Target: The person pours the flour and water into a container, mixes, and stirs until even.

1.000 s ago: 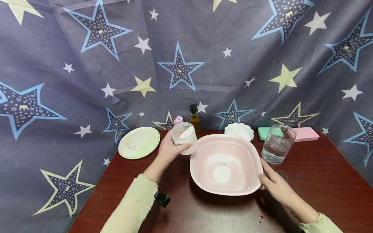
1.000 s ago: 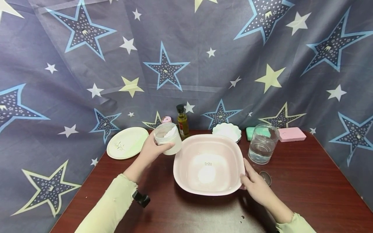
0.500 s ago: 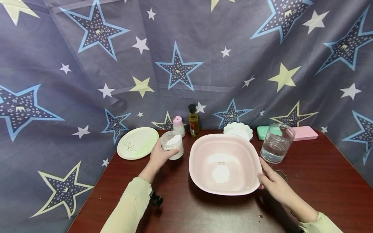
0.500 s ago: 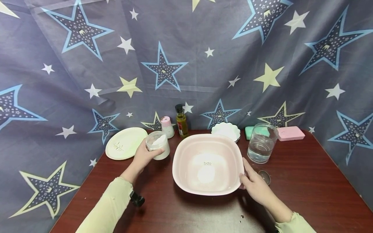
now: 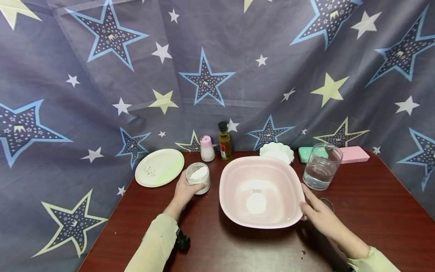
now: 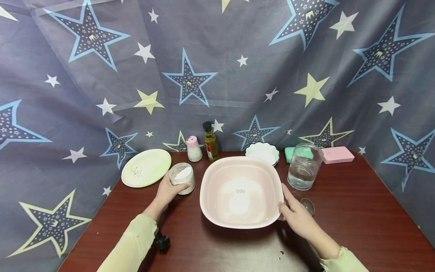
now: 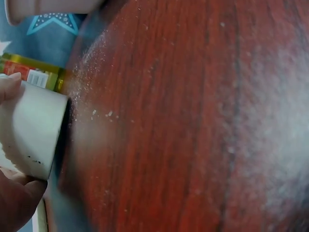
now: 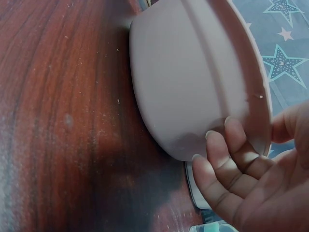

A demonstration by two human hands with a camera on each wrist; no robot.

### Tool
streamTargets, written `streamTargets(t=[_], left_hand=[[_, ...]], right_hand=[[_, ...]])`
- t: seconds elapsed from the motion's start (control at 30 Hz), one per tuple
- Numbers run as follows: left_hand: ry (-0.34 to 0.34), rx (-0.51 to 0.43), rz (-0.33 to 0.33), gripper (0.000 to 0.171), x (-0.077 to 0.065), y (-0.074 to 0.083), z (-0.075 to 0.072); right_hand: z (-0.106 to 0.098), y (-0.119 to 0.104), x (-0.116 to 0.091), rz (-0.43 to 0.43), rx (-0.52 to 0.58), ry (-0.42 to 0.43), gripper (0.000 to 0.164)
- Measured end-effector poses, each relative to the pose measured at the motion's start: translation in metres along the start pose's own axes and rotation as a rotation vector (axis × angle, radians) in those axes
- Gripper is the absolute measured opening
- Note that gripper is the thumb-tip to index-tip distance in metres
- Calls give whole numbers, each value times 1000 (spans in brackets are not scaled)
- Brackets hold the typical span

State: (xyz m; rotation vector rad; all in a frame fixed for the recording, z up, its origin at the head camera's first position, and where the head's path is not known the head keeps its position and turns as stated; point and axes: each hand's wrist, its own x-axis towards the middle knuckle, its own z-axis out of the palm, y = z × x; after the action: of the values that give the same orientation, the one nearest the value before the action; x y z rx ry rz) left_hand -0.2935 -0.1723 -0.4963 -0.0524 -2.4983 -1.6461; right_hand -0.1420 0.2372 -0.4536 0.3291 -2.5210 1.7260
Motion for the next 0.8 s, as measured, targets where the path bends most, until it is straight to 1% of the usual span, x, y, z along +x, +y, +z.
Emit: streamTargets(t=[0.13, 0.4, 0.5, 0.6, 0.67, 0.73, 0.8], left_hand=[[-5, -16, 11, 88, -1, -3, 0], [-39, -21, -1, 90, -3, -4, -1], [-49, -13, 6, 96, -6, -1, -3], [-68, 7, -8, 106, -12, 4, -8], [-93, 6, -25, 112, -16, 8, -12], [-109, -10, -25, 113, -21, 13, -16], [-105, -23, -8, 111, -26, 18, -20]], right_hand=[[0, 0, 0, -6, -3, 0, 56], [-1, 1, 0, 18, -17, 6, 57], [-1, 2, 0, 19, -10, -1, 57], [-1, 2, 0, 21, -9, -8, 57], [-1, 2, 0, 28, -12, -7, 57], [-1, 1, 1, 34, -20, -3, 57], [-1, 1, 1, 38, -28, -1, 57]])
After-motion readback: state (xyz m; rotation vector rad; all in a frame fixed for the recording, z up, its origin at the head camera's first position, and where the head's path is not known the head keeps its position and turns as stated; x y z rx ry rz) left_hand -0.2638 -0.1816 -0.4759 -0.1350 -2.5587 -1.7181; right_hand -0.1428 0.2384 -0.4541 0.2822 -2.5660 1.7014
